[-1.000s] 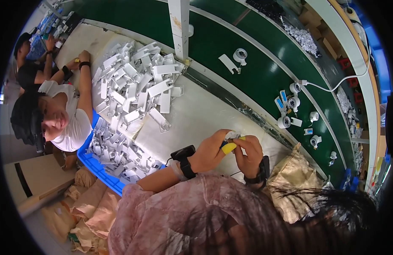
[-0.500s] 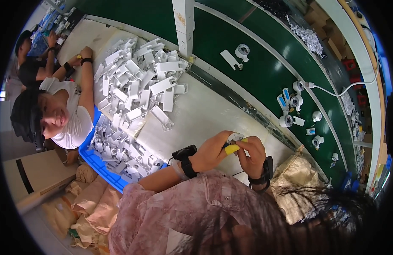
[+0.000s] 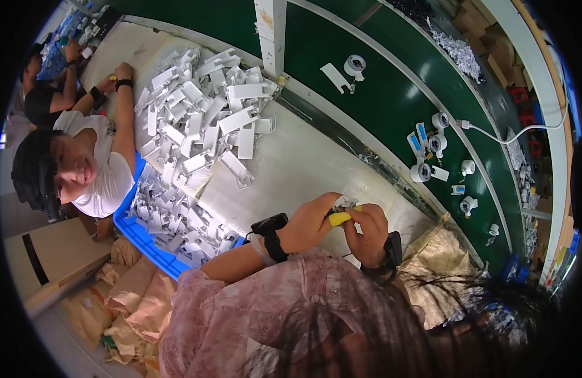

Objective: The person picks up a white plastic housing and a battery pack, fits the battery pack into the housing, and connects the wires by hand. They then place the assembled unit onto the green conveyor belt and reach into a blue bin to retrieve another housing.

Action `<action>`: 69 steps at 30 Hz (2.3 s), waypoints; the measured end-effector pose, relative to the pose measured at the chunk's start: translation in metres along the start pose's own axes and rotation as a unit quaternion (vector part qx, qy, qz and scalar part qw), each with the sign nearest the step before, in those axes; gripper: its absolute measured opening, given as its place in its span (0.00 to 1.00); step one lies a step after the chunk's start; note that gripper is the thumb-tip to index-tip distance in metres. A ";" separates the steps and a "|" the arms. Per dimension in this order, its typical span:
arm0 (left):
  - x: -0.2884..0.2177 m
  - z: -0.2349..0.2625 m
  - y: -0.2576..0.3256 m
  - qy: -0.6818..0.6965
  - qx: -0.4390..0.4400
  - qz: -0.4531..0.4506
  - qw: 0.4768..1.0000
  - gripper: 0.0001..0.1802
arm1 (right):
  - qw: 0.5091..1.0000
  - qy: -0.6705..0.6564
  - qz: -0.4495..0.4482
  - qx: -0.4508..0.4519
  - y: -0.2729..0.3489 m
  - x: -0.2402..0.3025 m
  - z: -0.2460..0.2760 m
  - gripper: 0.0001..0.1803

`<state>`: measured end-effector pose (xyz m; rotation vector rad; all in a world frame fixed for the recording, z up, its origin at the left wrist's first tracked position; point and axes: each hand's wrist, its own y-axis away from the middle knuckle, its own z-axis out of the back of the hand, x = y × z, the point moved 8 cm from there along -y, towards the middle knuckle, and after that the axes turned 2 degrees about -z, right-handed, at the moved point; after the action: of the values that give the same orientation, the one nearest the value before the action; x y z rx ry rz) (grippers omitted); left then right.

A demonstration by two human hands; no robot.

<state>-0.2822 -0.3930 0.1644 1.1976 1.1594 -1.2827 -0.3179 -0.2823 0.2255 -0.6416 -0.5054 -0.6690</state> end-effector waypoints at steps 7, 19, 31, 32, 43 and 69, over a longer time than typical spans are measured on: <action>0.011 0.001 0.001 -0.028 0.011 0.013 0.999 0.20 | 1.000 0.011 0.007 0.025 -0.004 0.001 -0.006 0.18; 0.014 0.002 -0.001 0.097 0.021 0.080 0.992 0.18 | 0.996 -0.007 0.033 0.085 -0.008 -0.007 -0.011 0.18; 0.009 0.007 -0.004 0.097 -0.011 0.054 0.994 0.14 | 0.998 -0.022 -0.013 0.066 -0.004 -0.011 -0.014 0.17; 0.009 0.008 -0.005 0.097 -0.011 0.055 0.994 0.14 | 0.997 -0.028 -0.017 0.067 -0.004 -0.013 -0.015 0.18; 0.026 -0.002 0.000 0.150 0.005 0.137 0.979 0.13 | 0.997 -0.028 -0.009 0.066 -0.007 -0.015 -0.015 0.14; 0.006 0.011 0.004 0.041 -0.023 0.024 0.999 0.19 | 0.997 -0.037 -0.016 0.064 -0.004 -0.006 -0.013 0.15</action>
<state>-0.2792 -0.4049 0.1587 1.2456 1.2059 -1.1749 -0.3220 -0.2916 0.2141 -0.5404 -0.6225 -0.6389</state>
